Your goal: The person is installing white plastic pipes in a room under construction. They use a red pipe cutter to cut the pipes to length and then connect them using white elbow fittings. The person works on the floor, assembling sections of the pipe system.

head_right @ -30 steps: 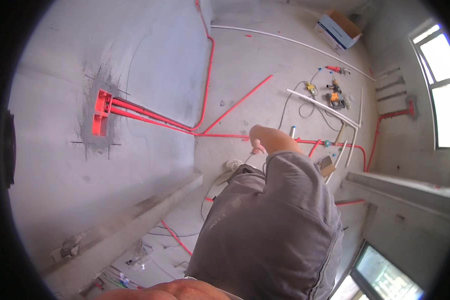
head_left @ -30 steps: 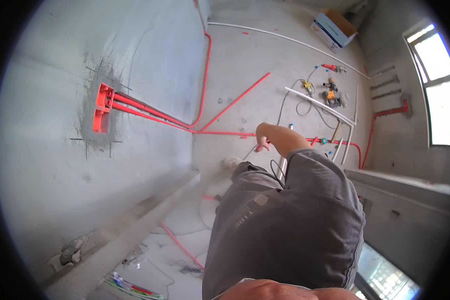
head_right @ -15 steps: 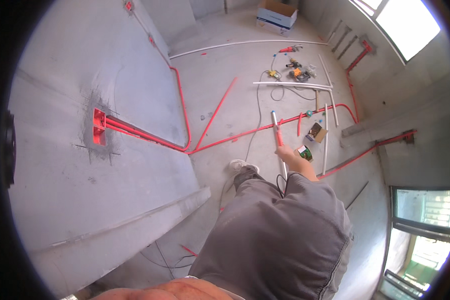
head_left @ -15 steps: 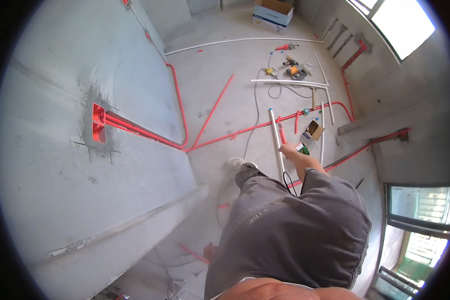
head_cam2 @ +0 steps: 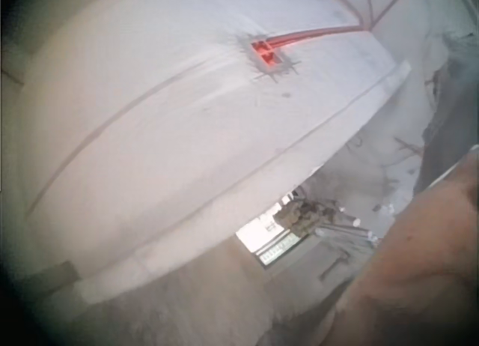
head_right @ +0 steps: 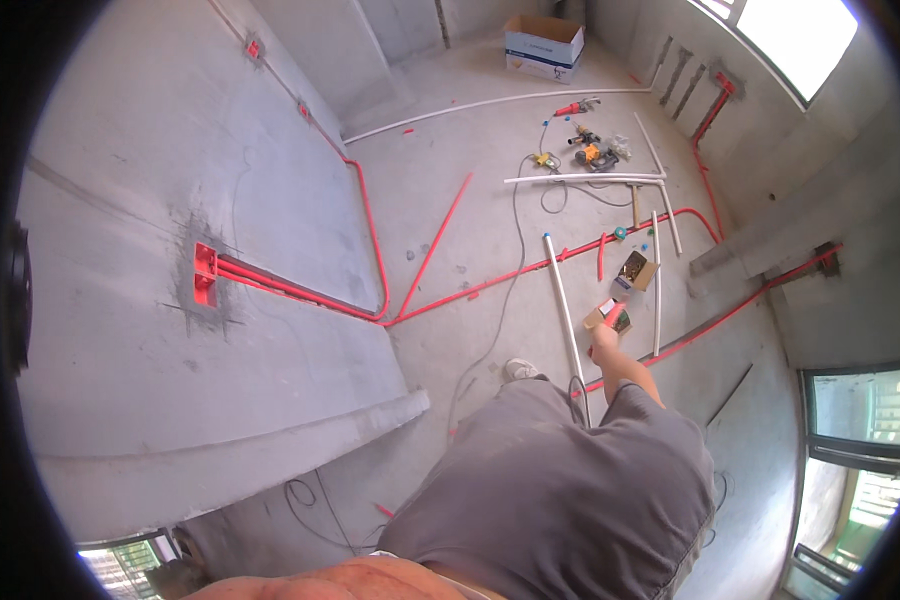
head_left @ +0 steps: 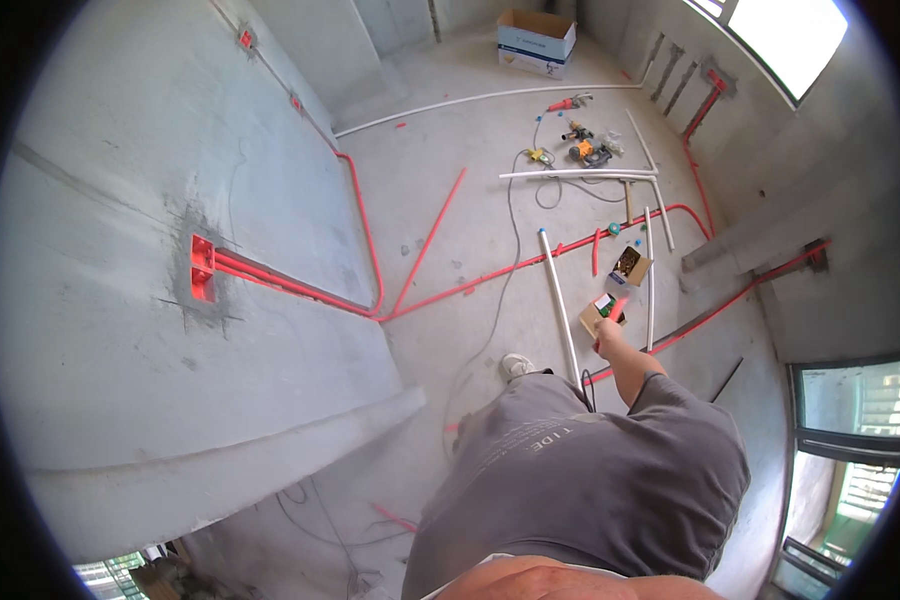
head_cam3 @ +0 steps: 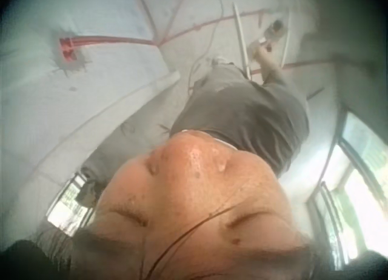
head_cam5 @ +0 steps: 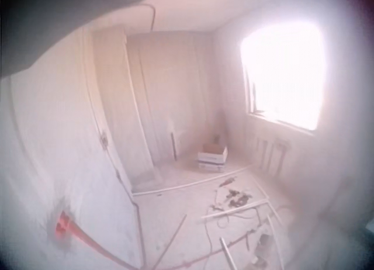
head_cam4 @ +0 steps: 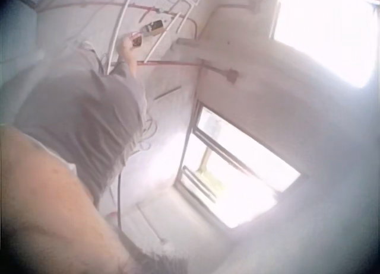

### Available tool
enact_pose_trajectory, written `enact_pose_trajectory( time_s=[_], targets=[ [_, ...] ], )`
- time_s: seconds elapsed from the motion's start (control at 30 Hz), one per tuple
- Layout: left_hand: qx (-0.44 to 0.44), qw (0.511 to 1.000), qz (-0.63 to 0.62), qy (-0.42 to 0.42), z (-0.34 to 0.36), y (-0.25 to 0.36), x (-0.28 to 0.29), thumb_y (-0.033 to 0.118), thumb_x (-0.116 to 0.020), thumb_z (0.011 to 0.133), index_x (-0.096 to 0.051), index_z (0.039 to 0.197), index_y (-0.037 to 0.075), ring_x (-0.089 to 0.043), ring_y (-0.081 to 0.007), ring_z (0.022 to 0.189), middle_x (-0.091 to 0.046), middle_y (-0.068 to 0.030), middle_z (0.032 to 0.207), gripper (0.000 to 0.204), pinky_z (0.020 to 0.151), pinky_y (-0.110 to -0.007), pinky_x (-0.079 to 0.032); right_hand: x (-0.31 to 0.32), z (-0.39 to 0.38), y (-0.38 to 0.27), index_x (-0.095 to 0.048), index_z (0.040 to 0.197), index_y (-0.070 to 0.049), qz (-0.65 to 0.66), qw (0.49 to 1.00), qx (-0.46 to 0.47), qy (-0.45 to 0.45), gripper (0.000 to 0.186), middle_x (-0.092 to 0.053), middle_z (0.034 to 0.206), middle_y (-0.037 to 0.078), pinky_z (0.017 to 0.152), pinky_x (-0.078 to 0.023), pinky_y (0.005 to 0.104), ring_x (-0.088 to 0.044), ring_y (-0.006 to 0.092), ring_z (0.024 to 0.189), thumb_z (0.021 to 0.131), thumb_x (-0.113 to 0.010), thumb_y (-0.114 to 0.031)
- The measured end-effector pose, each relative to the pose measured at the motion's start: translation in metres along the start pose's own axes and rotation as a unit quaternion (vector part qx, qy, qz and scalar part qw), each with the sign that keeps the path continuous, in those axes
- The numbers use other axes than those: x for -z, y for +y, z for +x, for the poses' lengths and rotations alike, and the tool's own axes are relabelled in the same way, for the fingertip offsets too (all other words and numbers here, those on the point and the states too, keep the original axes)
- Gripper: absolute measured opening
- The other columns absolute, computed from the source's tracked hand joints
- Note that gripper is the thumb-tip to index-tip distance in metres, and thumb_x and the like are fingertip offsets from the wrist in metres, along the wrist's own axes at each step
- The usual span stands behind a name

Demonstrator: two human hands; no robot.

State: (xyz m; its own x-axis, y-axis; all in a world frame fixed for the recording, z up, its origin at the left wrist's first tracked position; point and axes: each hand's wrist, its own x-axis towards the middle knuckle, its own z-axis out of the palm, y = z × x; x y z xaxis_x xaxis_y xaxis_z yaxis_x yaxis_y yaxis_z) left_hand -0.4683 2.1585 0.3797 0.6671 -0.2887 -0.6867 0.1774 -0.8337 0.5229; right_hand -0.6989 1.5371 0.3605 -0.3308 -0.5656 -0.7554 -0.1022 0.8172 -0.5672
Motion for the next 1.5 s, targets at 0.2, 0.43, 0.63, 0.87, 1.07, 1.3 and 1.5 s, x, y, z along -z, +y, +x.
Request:
enact_pose_trajectory(
  time_s=[0.2, 0.43, 0.63, 0.87, 1.07, 1.3, 1.5],
  targets=[
    [0.024, 0.991, -0.125, 0.033, -0.013, 0.075, -0.019, 0.023, -0.072, 0.092, -0.066, 0.098, 0.001, -0.059, -0.0155, 0.058, -0.060, -0.0044, 0.071, 0.024, 0.050, -0.030, -0.046, -0.019, -0.037, -0.016, -0.073, 0.101, 0.000, -0.461, 0.844, 0.155, -0.227, 0.038, -0.071, 0.092, 0.018, 0.074, -0.055, 0.0469, -0.070, 0.0329, 0.085, 0.078, -0.079, -0.030],
    [0.075, 0.952, -0.277, 0.109, -0.055, 0.088, -0.047, 0.020, -0.071, 0.092, -0.064, 0.102, -0.001, -0.058, -0.0142, 0.054, -0.059, -0.0046, 0.069, 0.025, 0.047, -0.028, -0.045, -0.023, -0.011, -0.017, -0.075, 0.103, 0.002, -0.706, 0.607, 0.182, -0.316, 0.043, -0.073, 0.095, 0.020, 0.078, -0.056, 0.0443, -0.073, 0.0305, 0.089, 0.077, -0.084, -0.032],
    [0.061, 0.964, -0.205, 0.160, -0.128, -0.019, -0.076, 0.021, -0.069, 0.093, -0.063, 0.090, 0.001, -0.059, -0.0182, 0.052, -0.059, -0.0075, 0.067, 0.021, 0.047, -0.031, -0.047, -0.025, -0.013, 0.011, -0.064, 0.115, 0.001, -0.640, 0.733, 0.034, -0.230, 0.043, -0.061, 0.085, 0.014, 0.068, -0.055, 0.0493, -0.062, 0.0275, 0.073, 0.083, -0.082, -0.023],
    [0.251, 0.894, -0.345, 0.135, -0.216, -0.156, -0.128, 0.026, -0.067, 0.094, -0.065, 0.089, 0.001, -0.061, -0.0239, 0.056, -0.061, -0.0097, 0.067, 0.025, 0.051, -0.038, -0.049, -0.079, -0.068, 0.050, -0.069, 0.104, 0.000, -0.738, 0.610, 0.189, -0.219, 0.038, -0.067, 0.078, 0.016, 0.059, -0.057, 0.0482, -0.067, 0.0301, 0.066, 0.085, -0.076, -0.032],
    [0.267, 0.925, -0.226, 0.146, -0.337, -0.289, -0.124, 0.026, -0.067, 0.094, -0.066, 0.092, 0.001, -0.063, -0.0245, 0.059, -0.062, -0.0101, 0.069, 0.026, 0.052, -0.039, -0.050, -0.125, -0.203, 0.122, -0.074, 0.099, -0.001, -0.823, 0.350, 0.330, -0.301, 0.033, -0.073, 0.079, 0.015, 0.064, -0.056, 0.0415, -0.072, 0.0288, 0.071, 0.085, -0.073, -0.031],
    [0.240, 0.942, -0.166, 0.164, -0.383, -0.375, -0.093, 0.027, -0.067, 0.094, -0.067, 0.096, 0.001, -0.065, -0.0251, 0.063, -0.064, -0.0106, 0.071, 0.026, 0.054, -0.039, -0.051, -0.114, -0.308, 0.217, -0.073, 0.101, 0.000, -0.826, 0.341, 0.296, -0.337, 0.044, -0.069, 0.079, 0.017, 0.061, -0.054, 0.0449, -0.068, 0.0268, 0.071, 0.076, -0.085, -0.035],
    [0.004, 0.963, 0.084, 0.256, -0.314, -0.432, -0.055, 0.027, -0.067, 0.094, -0.069, 0.099, 0.001, -0.066, -0.0257, 0.066, -0.065, -0.0111, 0.073, 0.027, 0.056, -0.039, -0.052, -0.131, -0.298, 0.318, -0.072, 0.103, 0.007, -0.825, 0.365, 0.254, -0.349, 0.051, -0.069, 0.083, 0.020, 0.061, -0.052, 0.0497, -0.066, 0.0311, 0.071, 0.078, -0.084, -0.035]
  ],
)
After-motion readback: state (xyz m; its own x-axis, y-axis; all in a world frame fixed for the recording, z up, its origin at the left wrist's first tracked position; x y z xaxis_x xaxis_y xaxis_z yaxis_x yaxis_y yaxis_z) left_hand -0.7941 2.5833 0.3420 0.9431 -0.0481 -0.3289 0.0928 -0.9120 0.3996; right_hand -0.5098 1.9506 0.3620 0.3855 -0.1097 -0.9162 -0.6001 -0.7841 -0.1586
